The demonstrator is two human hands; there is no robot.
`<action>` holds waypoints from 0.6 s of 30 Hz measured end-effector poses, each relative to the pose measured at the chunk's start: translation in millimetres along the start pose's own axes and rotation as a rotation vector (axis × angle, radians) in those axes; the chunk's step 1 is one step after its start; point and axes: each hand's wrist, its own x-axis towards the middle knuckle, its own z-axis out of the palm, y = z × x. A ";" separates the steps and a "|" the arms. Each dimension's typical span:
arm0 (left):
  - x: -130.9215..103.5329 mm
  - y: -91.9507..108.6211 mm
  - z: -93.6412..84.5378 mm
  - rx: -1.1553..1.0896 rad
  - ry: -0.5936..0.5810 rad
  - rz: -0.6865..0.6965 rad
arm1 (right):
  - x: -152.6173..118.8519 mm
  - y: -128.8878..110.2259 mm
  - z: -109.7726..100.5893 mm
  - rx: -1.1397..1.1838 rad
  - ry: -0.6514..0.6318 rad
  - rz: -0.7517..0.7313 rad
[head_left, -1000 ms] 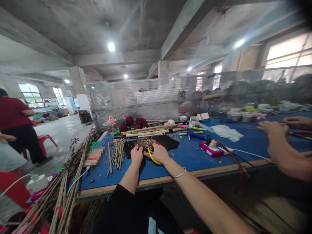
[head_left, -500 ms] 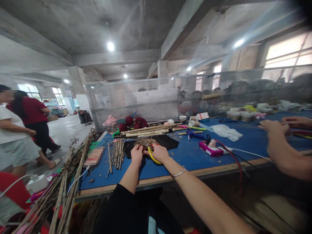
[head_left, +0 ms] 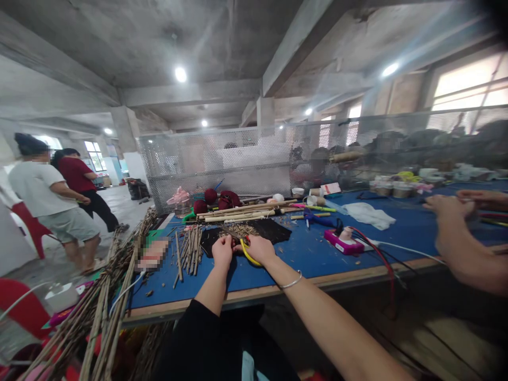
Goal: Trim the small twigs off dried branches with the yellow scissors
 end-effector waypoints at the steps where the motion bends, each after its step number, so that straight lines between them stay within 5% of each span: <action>1: -0.4 0.7 0.3 0.000 -0.001 -0.004 | 0.2 0.1 0.5 0.001 0.007 -0.002; 9: 1.5 2.8 0.8 -0.066 0.008 -0.031 | -0.6 3.5 4.2 0.024 0.103 0.035; 18: -1.5 4.8 -0.6 0.020 -0.032 0.064 | 1.3 4.9 7.0 0.067 0.064 -0.049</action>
